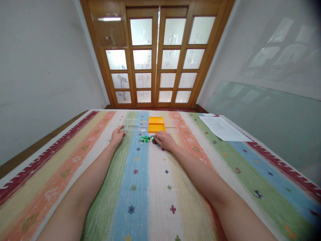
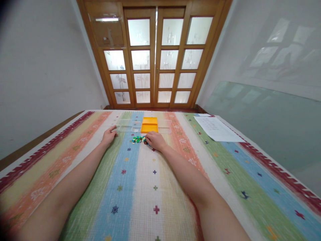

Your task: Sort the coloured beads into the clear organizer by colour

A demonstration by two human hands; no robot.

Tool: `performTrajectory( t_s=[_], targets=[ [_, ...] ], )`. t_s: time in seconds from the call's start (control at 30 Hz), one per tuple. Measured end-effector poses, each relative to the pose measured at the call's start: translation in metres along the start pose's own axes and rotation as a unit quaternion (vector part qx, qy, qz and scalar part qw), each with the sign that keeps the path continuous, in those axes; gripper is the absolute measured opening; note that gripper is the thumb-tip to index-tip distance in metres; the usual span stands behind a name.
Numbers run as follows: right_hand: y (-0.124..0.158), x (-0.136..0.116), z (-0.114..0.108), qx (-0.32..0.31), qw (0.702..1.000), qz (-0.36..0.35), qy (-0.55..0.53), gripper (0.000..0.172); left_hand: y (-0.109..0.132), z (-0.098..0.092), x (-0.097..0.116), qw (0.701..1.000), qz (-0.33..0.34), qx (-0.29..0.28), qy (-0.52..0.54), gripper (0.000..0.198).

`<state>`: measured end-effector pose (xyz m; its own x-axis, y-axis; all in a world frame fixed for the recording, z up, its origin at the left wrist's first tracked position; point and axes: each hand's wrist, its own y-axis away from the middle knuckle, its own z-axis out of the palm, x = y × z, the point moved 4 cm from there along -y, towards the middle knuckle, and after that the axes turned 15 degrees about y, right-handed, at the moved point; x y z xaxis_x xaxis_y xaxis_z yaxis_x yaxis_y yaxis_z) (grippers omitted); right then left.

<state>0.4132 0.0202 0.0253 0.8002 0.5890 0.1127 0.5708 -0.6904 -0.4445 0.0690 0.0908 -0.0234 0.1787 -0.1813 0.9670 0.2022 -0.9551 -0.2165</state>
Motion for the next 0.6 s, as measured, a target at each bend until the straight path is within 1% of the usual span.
performTrajectory(
  t_s=[0.13, 0.3, 0.43, 0.53, 0.6],
  targets=[
    [0.0, 0.001, 0.002, -0.005, 1.0, -0.001, 0.003, 0.024, -0.001, -0.002, 0.0, 0.998, -0.028, 0.033, 0.036, 0.06],
    [0.0, 0.002, 0.005, -0.005, 1.0, -0.004, 0.004, 0.024, 0.0, -0.004, 0.006, 0.996, -0.041, 0.045, 0.067, 0.061],
    [0.0, 0.002, 0.005, -0.011, 1.0, -0.001, 0.005, 0.024, 0.002, -0.004, 0.009, 0.993, -0.049, 0.041, 0.096, 0.07],
    [-0.002, -0.003, 0.001, -0.013, 1.0, -0.001, -0.01, 0.023, 0.003, -0.004, 0.008, 0.997, -0.026, 0.03, 0.068, 0.068],
    [-0.005, -0.011, -0.004, -0.009, 0.999, -0.009, -0.03, 0.021, 0.005, -0.002, 0.009, 1.0, 0.016, 0.017, 0.001, 0.063]
  ],
)
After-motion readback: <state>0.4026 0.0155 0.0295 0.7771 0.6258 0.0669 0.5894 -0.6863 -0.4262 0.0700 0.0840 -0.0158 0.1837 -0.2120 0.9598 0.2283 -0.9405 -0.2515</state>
